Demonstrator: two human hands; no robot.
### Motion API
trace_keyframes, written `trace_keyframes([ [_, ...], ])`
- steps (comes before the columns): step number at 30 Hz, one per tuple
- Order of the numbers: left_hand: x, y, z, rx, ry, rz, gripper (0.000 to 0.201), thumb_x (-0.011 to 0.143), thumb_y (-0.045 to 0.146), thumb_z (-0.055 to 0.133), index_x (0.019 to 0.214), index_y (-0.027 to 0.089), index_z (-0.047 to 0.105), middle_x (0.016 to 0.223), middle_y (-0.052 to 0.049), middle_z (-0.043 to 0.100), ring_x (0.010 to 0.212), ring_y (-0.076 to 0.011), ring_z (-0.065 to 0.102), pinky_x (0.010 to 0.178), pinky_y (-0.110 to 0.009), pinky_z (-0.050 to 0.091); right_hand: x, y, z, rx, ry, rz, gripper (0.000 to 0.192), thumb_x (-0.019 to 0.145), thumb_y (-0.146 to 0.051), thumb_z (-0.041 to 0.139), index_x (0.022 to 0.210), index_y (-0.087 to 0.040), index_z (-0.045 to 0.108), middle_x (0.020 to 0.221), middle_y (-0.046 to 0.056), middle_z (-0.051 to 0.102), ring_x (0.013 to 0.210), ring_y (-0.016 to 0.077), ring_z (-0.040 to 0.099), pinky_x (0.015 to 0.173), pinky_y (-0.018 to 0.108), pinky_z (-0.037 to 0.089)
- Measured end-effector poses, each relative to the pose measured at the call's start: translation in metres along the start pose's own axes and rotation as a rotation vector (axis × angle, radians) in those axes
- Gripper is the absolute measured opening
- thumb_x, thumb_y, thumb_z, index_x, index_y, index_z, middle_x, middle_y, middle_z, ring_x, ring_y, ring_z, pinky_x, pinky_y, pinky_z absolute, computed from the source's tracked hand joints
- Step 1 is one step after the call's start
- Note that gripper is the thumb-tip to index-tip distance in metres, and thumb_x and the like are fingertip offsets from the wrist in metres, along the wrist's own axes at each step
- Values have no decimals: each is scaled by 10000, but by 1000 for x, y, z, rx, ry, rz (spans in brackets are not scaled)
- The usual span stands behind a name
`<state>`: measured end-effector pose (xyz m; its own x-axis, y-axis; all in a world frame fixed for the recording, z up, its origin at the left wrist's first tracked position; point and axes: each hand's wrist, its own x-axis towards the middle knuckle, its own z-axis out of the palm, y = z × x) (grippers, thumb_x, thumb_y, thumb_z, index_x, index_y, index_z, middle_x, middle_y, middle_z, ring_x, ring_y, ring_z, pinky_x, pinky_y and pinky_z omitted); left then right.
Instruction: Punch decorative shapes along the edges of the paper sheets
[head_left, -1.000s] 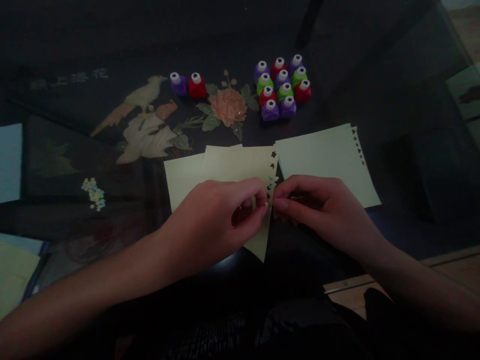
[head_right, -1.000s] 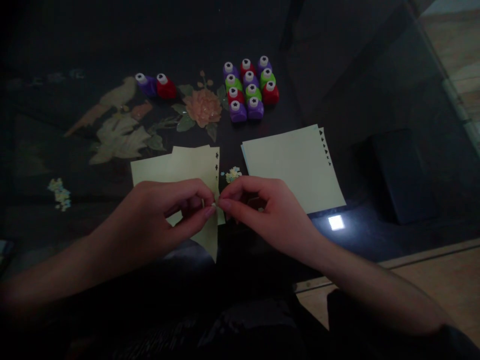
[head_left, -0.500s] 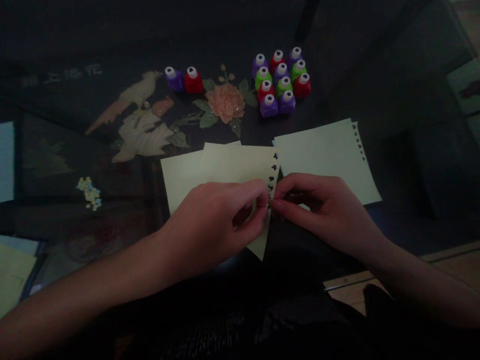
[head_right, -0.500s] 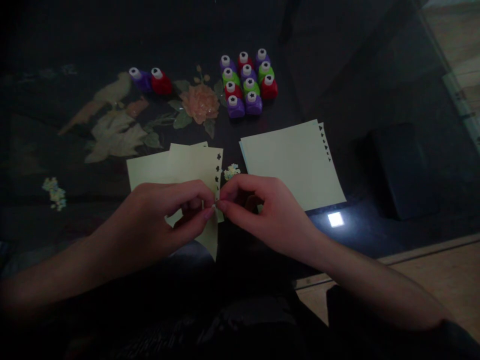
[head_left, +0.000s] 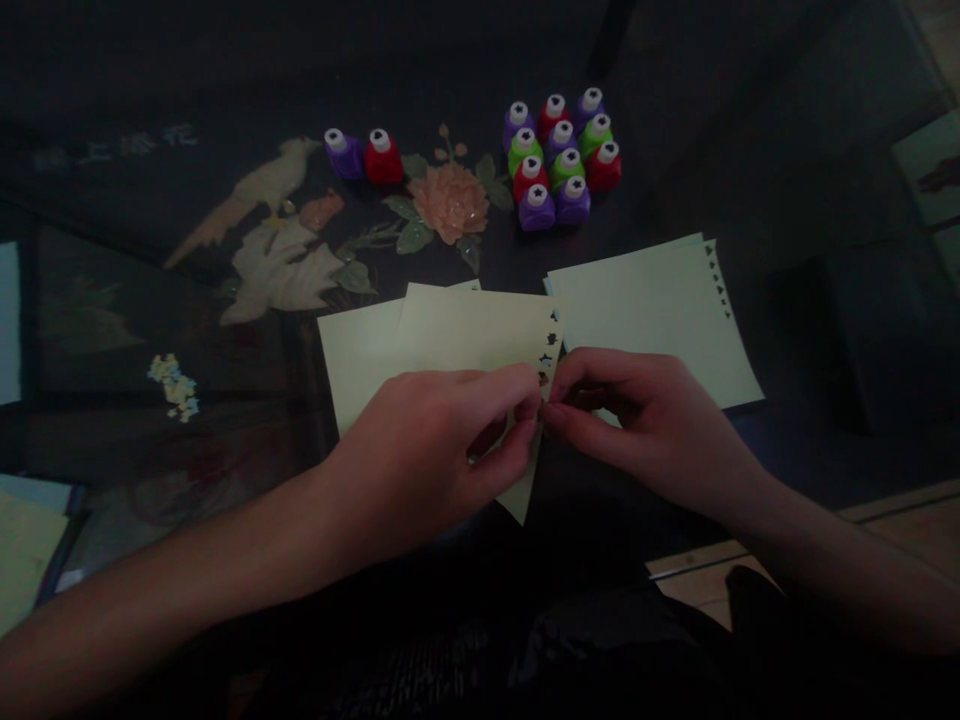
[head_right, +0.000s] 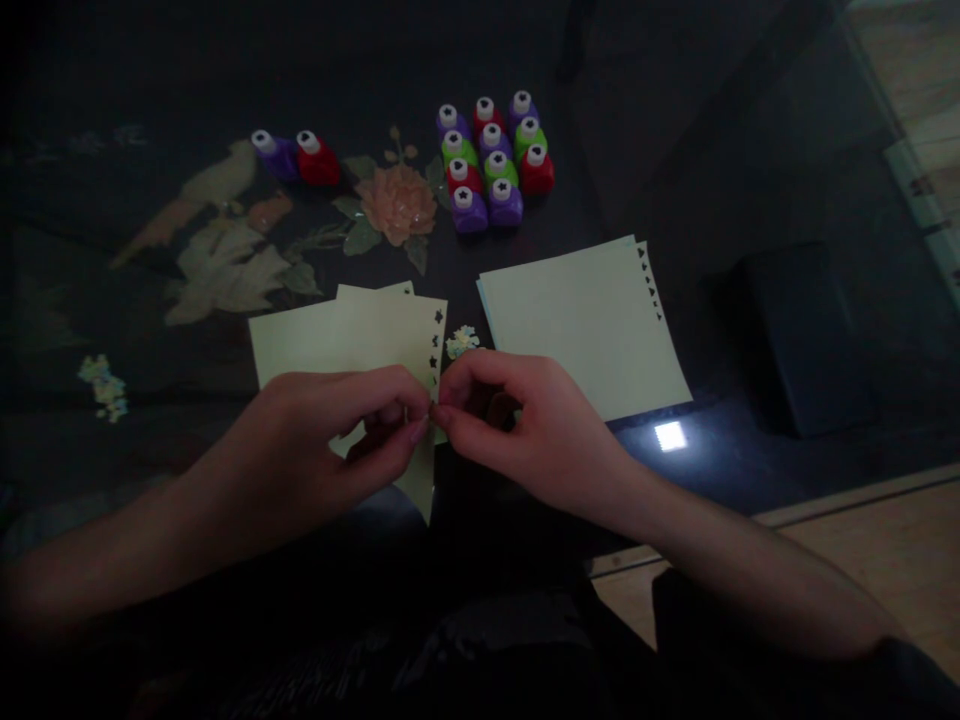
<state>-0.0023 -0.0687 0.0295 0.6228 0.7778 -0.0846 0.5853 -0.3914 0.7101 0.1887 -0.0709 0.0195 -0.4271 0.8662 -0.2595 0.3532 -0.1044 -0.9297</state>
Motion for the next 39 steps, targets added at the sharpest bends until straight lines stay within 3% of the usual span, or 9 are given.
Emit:
trace_keyframes([
  [19, 2, 0, 2, 11, -13, 40, 132, 821, 118, 521, 713, 183, 560, 568, 77, 456, 518, -70, 432, 512, -211, 292, 1, 4, 1, 108, -71, 54, 56, 786, -170, 593, 730, -161, 591, 671, -6, 622, 612, 118, 574, 556, 245, 444],
  [32, 4, -2, 0, -59, -64, -8, 131, 806, 146, 511, 701, 189, 577, 554, 70, 484, 505, -72, 432, 502, -212, 288, 1, 1, 0, 6, -52, 36, 78, 781, -156, 586, 705, -173, 579, 658, -15, 625, 601, 111, 564, 557, 239, 433],
  [39, 4, -2, -12, -82, -31, -40, 120, 817, 168, 532, 710, 195, 580, 541, 84, 480, 485, -61, 429, 500, -202, 315, 1, 0, -3, -13, -88, 37, 69, 810, -189, 577, 746, -168, 590, 674, -13, 604, 610, 111, 549, 565, 237, 426],
])
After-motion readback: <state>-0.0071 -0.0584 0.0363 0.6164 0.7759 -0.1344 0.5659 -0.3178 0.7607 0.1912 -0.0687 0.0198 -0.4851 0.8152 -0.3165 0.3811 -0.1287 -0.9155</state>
